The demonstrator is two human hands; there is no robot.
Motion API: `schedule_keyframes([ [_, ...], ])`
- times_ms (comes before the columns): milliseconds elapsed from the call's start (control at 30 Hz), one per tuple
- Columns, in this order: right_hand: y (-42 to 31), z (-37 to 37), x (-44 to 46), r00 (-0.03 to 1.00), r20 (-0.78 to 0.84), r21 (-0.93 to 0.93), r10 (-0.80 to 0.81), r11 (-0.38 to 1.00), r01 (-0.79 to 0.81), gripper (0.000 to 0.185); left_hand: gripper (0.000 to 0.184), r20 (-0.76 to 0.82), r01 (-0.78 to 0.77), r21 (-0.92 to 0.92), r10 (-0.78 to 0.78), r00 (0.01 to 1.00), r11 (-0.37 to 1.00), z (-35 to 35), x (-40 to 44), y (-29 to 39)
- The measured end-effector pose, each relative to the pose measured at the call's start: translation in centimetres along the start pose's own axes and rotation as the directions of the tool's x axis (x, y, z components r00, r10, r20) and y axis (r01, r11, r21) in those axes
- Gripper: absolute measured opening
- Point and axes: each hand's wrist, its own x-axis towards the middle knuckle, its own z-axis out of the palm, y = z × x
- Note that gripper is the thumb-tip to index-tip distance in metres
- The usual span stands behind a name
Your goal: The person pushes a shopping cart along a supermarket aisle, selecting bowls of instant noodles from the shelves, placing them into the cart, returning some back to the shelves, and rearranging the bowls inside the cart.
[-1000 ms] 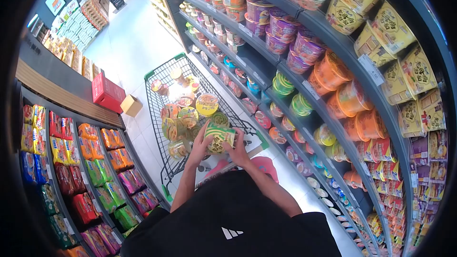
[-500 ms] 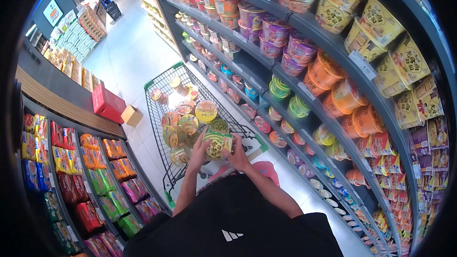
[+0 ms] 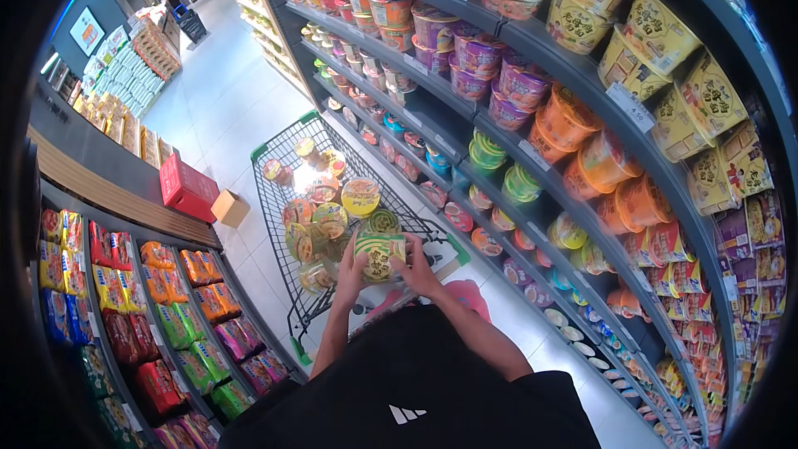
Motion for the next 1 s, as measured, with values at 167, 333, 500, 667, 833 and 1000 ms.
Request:
schedule_keyframes([
  [167, 1.3, -0.2, 0.5, 0.997, -0.058, 0.029, -0.046, 0.998, 0.047, 0.063, 0.087, 0.053, -0.033, 0.052, 0.031, 0.998, 0.998, -0.6, 0.0, -0.9],
  [333, 2.1, -0.9, 0.8, 0.994, -0.102, -0.007, -0.034, 0.999, 0.034, 0.055, 0.107, 0.031, -0.006, 0.054, 0.004, 1.000, 0.999, 0.2, -0.8, 1.1],
  [500, 2.0, -0.7, 1.2, 0.974, -0.024, 0.497, 0.227, 0.848, -0.186, 0.048, 0.119, 0.001, -0.101, 0.064, 0.101, 0.995, 0.993, 0.4, -0.8, 0.0],
  [667, -0.1, -0.5, 0.4, 0.966, -0.059, 0.222, 0.250, 0.947, -0.231, 0.053, 0.117, -0.097, -0.213, 0.626, 0.346, 0.933, 0.750, 1.0, -2.0, 3.3],
  [833, 0.0, -0.1, 0.3, 0.989, -0.092, 0.080, 0.112, 0.991, -0.104, 0.055, 0.111, 0.069, -0.348, 0.809, 0.512, 0.856, 0.473, 3.1, -3.0, 4.0],
  [1000, -5.2, -0.4, -1.1, 0.974, -0.108, 0.008, 0.198, 0.980, -0.199, 0.059, 0.121, 0.170, -0.474, 0.748, 0.556, 0.813, 0.465, 4.2, -3.3, 3.6],
])
